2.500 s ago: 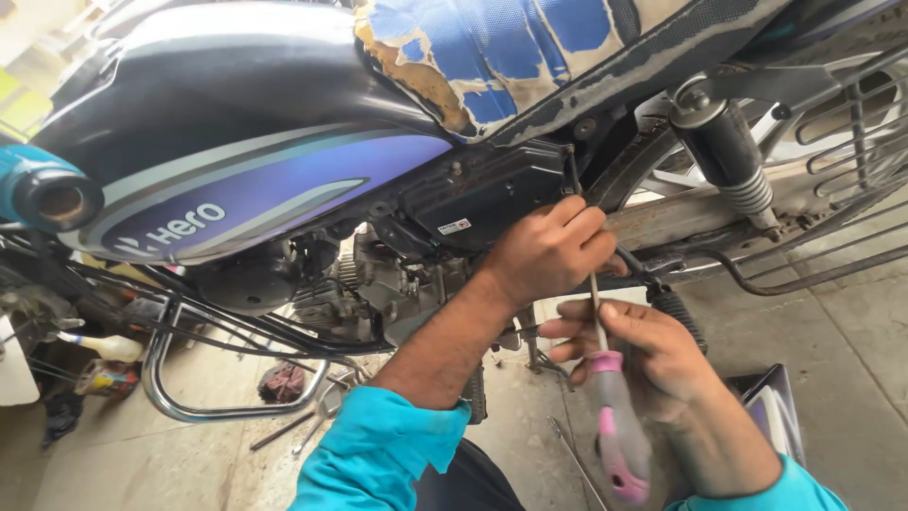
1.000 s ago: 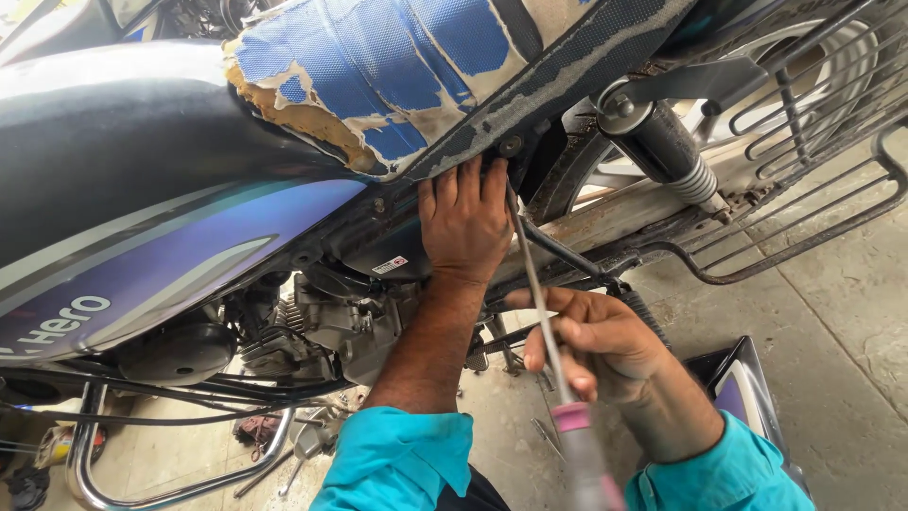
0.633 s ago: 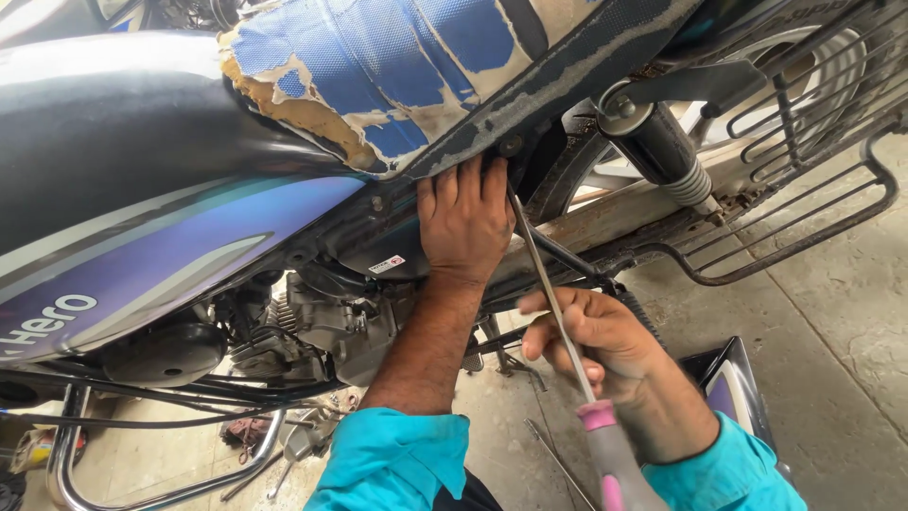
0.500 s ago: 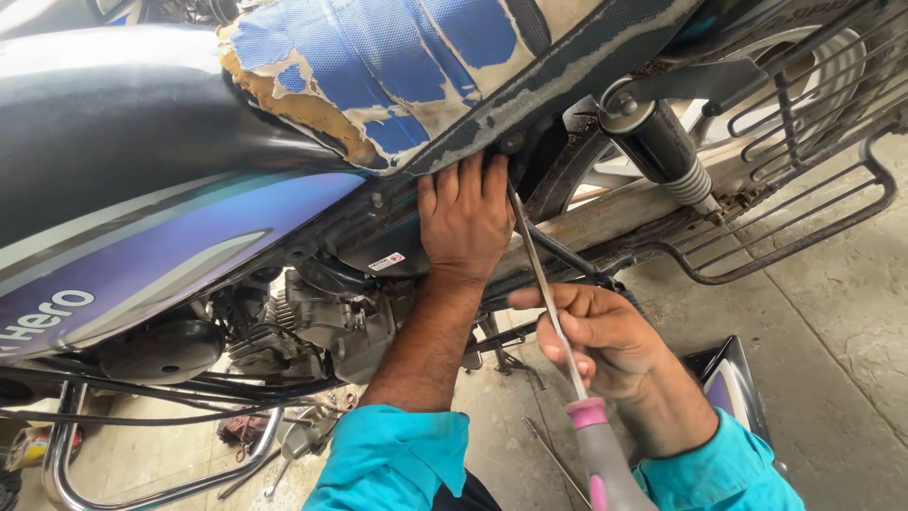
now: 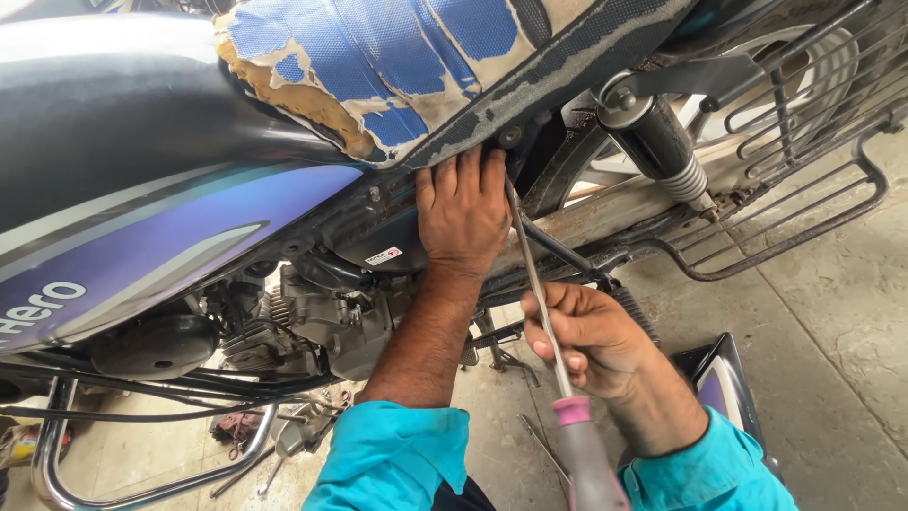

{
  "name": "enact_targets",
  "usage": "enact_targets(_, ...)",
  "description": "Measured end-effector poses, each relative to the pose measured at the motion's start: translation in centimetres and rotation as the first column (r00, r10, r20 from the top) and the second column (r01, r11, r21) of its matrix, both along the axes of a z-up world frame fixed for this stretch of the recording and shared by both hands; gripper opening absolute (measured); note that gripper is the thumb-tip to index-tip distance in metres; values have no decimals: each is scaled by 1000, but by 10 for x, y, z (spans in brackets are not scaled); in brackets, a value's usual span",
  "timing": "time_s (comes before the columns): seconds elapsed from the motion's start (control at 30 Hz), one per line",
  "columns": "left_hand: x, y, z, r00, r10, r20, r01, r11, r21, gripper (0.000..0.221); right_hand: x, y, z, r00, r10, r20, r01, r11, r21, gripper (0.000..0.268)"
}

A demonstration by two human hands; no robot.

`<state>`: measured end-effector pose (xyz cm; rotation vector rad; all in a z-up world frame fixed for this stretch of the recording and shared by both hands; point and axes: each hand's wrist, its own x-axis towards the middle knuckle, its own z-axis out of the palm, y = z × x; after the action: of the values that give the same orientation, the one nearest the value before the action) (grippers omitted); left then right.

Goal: The person uses a T-handle wrench and a screwdriver to unscrew a side panel from a motorcycle. After removing the panel and an inner cover, they extract the air filter and shake it out.

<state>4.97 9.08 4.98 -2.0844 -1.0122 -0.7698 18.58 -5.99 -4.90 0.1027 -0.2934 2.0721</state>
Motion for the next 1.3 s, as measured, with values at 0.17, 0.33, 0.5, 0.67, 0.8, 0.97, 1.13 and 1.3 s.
enact_targets(0.17,1,1,-1,1000,-12,17,12,1000,-18,22,-4,0,34,975,76,-208,-62,995,76,37)
enact_targets(0.33,1,-1,1,1000,-6,9,6,1000,7,19,2,1,3,999,1,-40,0,999,43,46)
enact_targets(0.5,1,1,0,1000,-5,9,5,1000,-2,20,-3,2,4,980,31,-195,-7,993,119,32)
enact_targets(0.67,0,1,-2,1000,-13,18,13,1000,16,18,1,-1,52,999,-5,-39,7,998,62,45)
enact_targets(0.8,0,2,-2,999,-25,22,25,1000,6,19,-2,1,10,999,-12,-38,16,996,93,45)
enact_targets(0.97,0,3,-3,1000,-13,2,13,1000,-12,21,-1,-2,38,991,7,-131,1,998,61,47)
enact_targets(1.13,-1,2,-3,1000,-19,8,19,1000,-20,21,9,0,28,999,-34,40,32,998,47,50)
enact_targets(1.3,-1,3,-3,999,-37,20,37,999,-21,20,0,3,7,995,6,-97,6,993,120,36)
